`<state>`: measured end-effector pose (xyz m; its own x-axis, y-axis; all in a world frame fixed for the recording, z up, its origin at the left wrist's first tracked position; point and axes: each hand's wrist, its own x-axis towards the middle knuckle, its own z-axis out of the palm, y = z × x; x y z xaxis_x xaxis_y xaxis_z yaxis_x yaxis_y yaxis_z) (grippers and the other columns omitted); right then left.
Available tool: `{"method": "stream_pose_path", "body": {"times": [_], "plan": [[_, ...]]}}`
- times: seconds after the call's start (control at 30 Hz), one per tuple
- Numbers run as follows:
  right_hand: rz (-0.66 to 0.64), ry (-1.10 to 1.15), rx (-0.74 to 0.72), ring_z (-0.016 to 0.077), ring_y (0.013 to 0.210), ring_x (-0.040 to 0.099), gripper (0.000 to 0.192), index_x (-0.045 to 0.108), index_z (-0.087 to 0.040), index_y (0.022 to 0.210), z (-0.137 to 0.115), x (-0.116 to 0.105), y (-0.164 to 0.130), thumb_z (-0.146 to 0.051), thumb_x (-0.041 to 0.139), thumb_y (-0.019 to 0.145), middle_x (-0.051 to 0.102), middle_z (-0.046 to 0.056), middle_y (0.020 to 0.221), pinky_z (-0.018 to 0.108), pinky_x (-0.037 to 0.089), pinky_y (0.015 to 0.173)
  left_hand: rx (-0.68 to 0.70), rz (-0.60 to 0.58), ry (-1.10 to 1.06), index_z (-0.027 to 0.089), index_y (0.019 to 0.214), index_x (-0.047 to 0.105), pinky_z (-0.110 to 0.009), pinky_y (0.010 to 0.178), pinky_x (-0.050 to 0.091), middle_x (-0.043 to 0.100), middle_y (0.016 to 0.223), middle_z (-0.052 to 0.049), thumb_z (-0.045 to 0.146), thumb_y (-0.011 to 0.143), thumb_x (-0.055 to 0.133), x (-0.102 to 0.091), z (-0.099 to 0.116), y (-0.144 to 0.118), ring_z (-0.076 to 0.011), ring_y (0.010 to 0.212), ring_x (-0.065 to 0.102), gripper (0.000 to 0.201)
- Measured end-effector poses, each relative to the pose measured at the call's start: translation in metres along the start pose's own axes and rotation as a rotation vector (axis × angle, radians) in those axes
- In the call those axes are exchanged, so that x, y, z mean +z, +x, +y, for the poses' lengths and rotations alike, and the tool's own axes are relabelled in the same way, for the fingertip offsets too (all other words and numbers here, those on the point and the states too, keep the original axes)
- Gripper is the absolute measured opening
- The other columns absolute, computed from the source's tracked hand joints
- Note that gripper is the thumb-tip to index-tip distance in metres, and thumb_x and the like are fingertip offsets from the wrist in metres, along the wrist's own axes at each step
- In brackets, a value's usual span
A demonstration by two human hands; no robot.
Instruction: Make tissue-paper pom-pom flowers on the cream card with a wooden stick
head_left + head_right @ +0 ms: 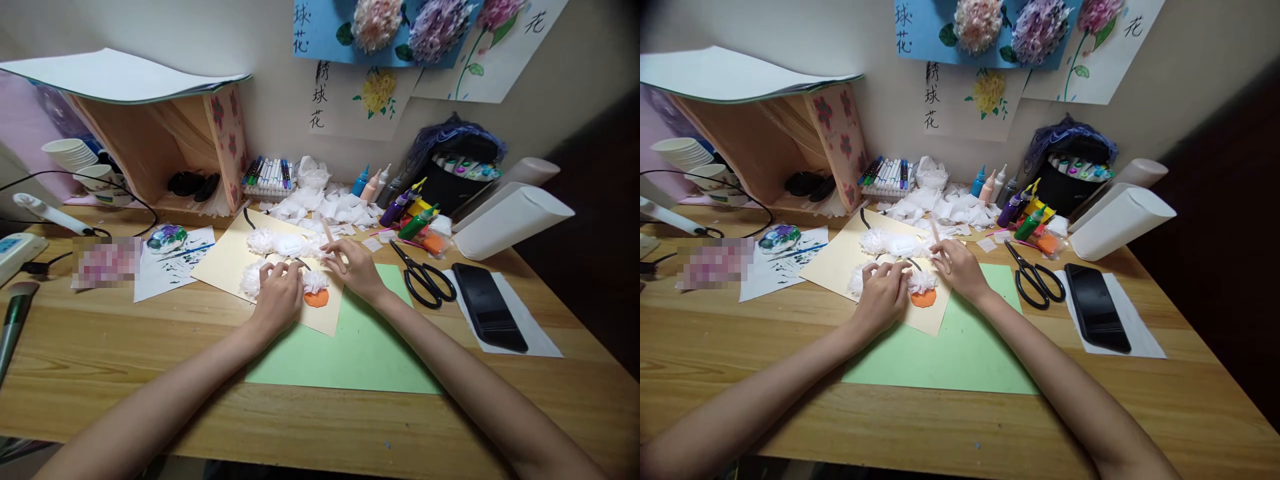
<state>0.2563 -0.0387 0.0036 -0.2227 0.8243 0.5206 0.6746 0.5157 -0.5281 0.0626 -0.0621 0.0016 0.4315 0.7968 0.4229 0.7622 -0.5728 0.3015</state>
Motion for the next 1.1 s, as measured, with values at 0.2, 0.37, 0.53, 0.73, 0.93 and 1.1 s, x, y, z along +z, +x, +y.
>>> {"method": "stream_pose_path", "body": {"times": [0.2,0.37,0.53,0.73,0.93,1.1], "plan": [[-0.221,-0.186,-0.1,0.0211,0.08,0.055,0.011,0.058,-0.018,0.084,-0.003,0.021,0.038,-0.01,0.053,0.08,0.062,0.007,0.081,0.029,0.04,0.07,-0.008,-0.008,0.017,0.015,0.108,0.054,-0.042,0.091,0.029,0.069,0.093,-0.01,0.009,0.088,0.037,0.0,0.0,-0.001,-0.023,0.092,0.059,0.027],[-0.239,-0.24,-0.146,0.0186,0.07,0.052,0.016,0.058,-0.018,0.076,-0.006,0.027,0.046,-0.008,0.046,0.081,0.058,0.005,0.07,0.027,0.036,0.064,0.011,-0.004,0.049,0.015,0.108,0.054,-0.042,0.089,0.029,0.068,0.09,-0.009,0.01,0.088,0.037,0.001,-0.001,-0.002,-0.023,0.09,0.059,0.027],[-0.079,-0.017,-0.028,0.0171,0.071,0.059,0.009,0.056,-0.019,0.079,-0.017,0.01,0.032,-0.01,0.054,0.078,0.065,0.004,0.076,0.027,0.042,0.066,0.019,-0.013,0.056,0.015,0.107,0.054,-0.04,0.089,0.029,0.068,0.093,-0.008,0.01,0.088,0.039,0.0,-0.001,-0.002,-0.0224,0.091,0.058,0.025],[0.082,0.272,0.159,0.0185,0.082,0.067,0.003,0.057,-0.019,0.079,-0.022,-0.013,0.001,-0.019,0.06,0.08,0.068,0.003,0.08,0.033,0.05,0.075,0.014,-0.005,0.011,0.015,0.107,0.054,-0.041,0.091,0.026,0.07,0.099,-0.007,0.011,0.09,0.038,0.0,-0.002,-0.002,-0.0199,0.094,0.059,0.023],[0.111,0.609,0.389,0.0173,0.083,0.067,0.018,0.055,-0.019,0.079,-0.023,-0.017,-0.033,-0.025,0.071,0.074,0.067,0.003,0.082,0.033,0.054,0.077,0.04,0.148,-0.046,0.018,0.108,0.056,-0.04,0.087,0.025,0.068,0.105,-0.005,0.022,0.093,0.045,-0.008,0.006,0.0,-0.0221,0.106,0.053,0.019],[0.067,0.674,0.409,0.0182,0.084,0.067,0.02,0.052,-0.021,0.078,-0.025,-0.015,-0.052,-0.026,0.071,0.075,0.067,0.003,0.082,0.035,0.054,0.08,0.103,0.059,-0.144,0.023,0.092,0.063,-0.04,0.087,0.024,0.065,0.109,-0.003,0.031,0.092,0.05,-0.007,0.012,0.0,-0.0231,0.11,0.047,0.015]]}}
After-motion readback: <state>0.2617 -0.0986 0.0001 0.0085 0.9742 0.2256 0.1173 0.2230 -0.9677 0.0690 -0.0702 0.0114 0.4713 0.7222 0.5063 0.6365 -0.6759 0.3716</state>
